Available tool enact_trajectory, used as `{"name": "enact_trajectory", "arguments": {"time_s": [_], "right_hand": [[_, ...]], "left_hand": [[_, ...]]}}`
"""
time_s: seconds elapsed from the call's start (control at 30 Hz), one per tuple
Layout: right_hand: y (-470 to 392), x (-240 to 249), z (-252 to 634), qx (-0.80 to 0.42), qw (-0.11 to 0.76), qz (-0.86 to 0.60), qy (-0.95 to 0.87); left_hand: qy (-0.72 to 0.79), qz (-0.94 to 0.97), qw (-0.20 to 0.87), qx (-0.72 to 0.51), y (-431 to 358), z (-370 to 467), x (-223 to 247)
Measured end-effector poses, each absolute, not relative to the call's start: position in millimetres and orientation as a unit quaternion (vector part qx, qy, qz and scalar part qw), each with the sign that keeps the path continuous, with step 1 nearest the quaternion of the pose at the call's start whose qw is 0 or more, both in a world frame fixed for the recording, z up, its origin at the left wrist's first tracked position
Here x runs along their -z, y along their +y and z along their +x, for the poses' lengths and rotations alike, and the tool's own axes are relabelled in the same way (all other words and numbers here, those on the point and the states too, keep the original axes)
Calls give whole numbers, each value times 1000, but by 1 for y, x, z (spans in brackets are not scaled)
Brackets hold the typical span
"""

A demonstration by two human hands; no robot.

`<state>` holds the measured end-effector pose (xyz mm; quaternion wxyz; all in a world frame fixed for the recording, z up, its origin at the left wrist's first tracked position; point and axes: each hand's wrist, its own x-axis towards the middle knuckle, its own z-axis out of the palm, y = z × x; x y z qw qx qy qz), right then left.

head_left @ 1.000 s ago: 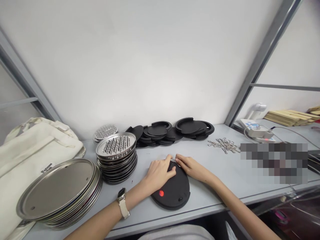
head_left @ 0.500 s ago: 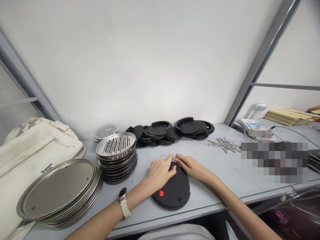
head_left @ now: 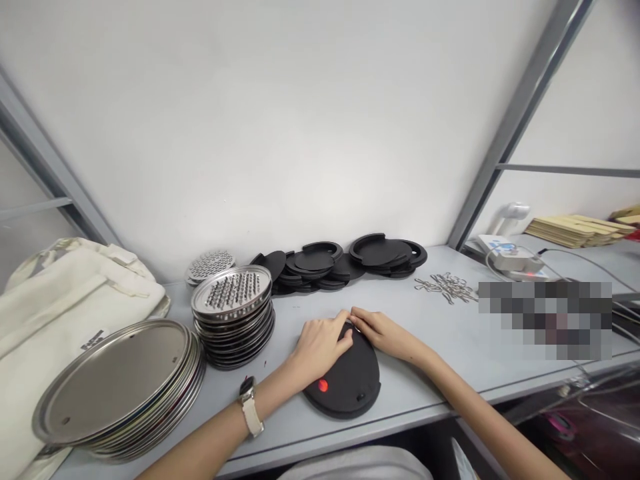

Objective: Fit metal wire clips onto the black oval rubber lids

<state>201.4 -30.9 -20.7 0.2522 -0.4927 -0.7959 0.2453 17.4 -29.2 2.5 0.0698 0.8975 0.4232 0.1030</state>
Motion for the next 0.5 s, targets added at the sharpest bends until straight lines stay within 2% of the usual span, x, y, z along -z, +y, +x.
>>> {"name": "enact_trajectory", "arguments": {"time_s": [0.5], "right_hand": [[-33, 20, 201, -242, 250, -484, -803]], "left_hand": [[426, 895, 68, -110, -30, 17, -2]]}}
